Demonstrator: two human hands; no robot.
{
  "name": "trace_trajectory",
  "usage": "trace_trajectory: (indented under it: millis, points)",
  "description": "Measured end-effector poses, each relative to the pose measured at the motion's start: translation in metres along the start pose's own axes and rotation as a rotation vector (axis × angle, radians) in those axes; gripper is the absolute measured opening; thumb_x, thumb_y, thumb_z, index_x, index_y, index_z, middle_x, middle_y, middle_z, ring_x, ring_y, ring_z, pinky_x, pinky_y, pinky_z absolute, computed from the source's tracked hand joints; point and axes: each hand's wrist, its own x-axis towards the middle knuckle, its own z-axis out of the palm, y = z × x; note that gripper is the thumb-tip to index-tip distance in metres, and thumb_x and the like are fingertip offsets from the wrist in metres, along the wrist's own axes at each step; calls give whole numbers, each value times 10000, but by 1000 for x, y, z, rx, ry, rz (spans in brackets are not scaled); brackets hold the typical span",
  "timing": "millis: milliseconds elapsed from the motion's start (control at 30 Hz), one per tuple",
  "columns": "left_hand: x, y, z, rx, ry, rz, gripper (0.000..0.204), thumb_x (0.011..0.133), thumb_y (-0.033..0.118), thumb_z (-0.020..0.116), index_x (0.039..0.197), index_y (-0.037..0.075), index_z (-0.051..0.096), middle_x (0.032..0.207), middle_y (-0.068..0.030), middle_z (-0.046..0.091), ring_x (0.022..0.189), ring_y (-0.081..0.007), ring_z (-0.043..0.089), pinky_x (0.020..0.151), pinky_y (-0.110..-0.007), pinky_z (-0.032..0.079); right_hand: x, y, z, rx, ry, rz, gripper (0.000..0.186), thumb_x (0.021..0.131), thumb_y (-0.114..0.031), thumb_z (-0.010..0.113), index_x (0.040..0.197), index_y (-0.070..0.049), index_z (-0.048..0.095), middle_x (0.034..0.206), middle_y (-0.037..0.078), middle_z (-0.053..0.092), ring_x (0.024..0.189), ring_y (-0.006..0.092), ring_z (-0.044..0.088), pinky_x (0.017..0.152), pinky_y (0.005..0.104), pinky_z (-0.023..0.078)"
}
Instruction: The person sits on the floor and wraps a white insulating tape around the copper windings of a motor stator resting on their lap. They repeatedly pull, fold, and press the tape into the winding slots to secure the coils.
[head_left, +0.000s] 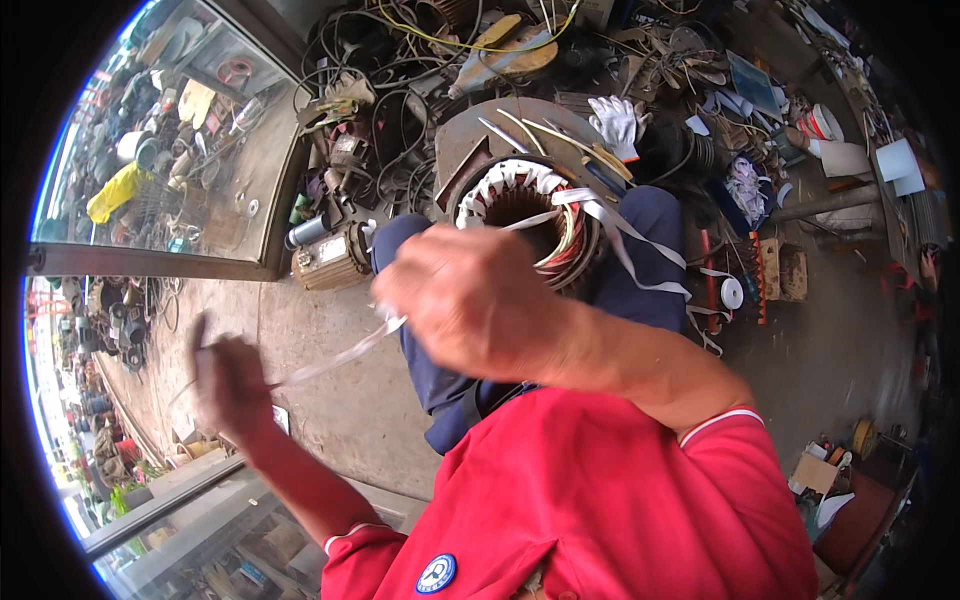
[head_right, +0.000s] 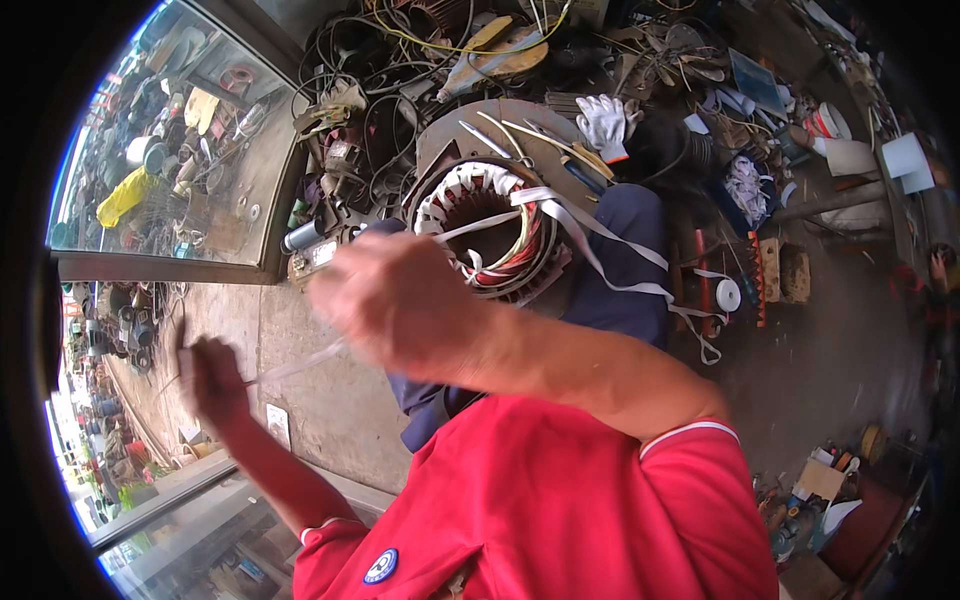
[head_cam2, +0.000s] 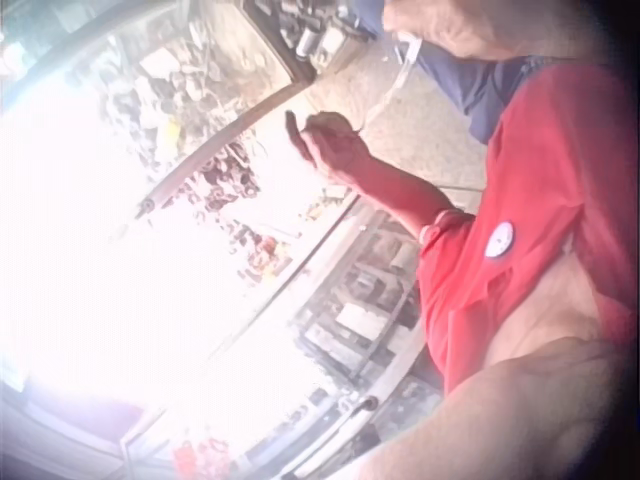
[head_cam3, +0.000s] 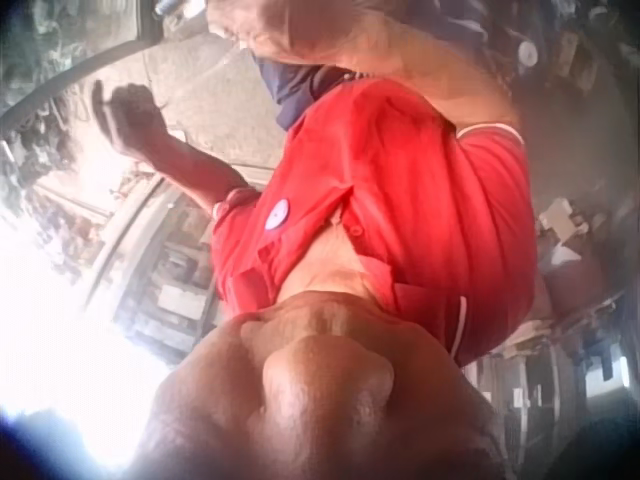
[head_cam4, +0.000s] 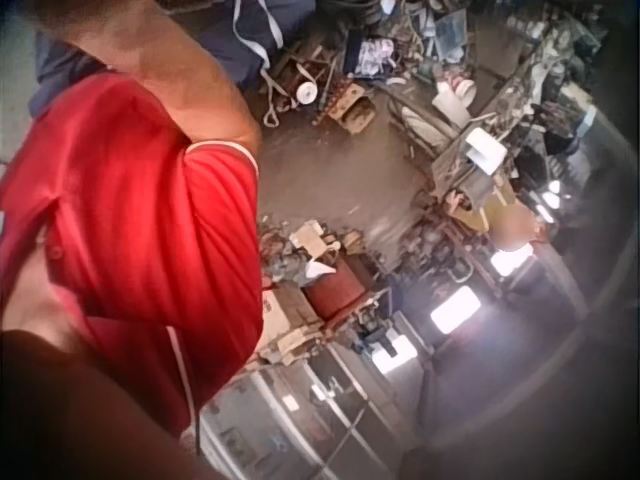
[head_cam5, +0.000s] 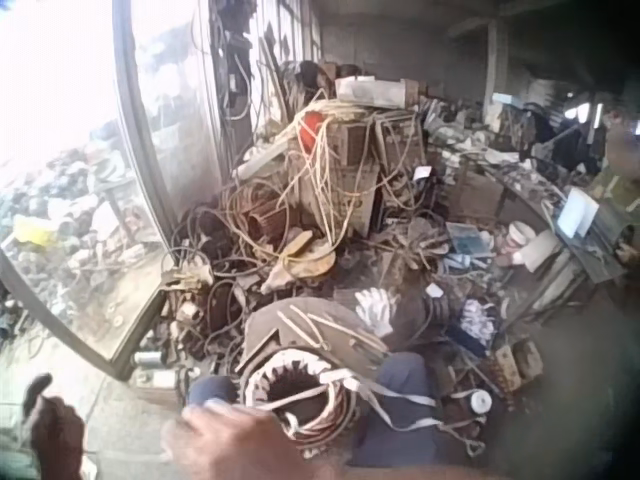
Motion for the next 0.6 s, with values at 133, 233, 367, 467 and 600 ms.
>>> trace_trajectory:
  millis: [133, 233, 367, 467, 600]
  points:
    - [-66, -55, 111, 780, -755, 159, 375, 1059, 266, 530, 1325, 16, 618, 993, -61, 645, 789, -128, 568, 741, -251, 487, 18, -75, 29, 308, 87, -233, 238, 776, -240, 658, 916, -48, 665, 859, 75, 611, 774, 237, 617, 659, 401, 520]
    - [-53, -71, 120, 194, -840, -97, 299, 1077, 239, 468, 1211, 28, 633, 869, -40, 604, 759, -128, 545, 806, -254, 479, 17, -94, 13, 424, 65, -269, 296, 774, -250, 660, 967, -26, 678, 870, 78, 616, 779, 236, 618, 661, 399, 512]
    - [3, -55, 51, -199, -295, -128, 411, 1075, 368, 529, 1198, -13, 624, 643, 54, 434, 537, -68, 351, 486, -224, 315, 0, -12, -8, -13, 181, -133, 390, 829, -97, 717, 1189, 10, 613, 778, 76, 595, 656, 240, 606, 566, 375, 505]
    - [43, 71, -58, -285, -467, 281, 451, 1018, 435, 604, 1027, -15, 626, 643, 26, 468, 540, -86, 462, 535, -247, 417, -24, 38, -6, -373, -151, 221, 70, 881, -109, 620, 865, -51, 654, 724, 108, 643, 674, 299, 678, 573, 407, 546]
    - [41, 95, -72, -366, -411, 289, 380, 1044, 270, 517, 762, 32, 612, 665, -20, 438, 531, -114, 385, 483, -288, 337, -22, 51, 5, -300, -105, 177, 197, 915, -187, 583, 773, -93, 683, 687, 89, 655, 661, 260, 698, 594, 412, 567]
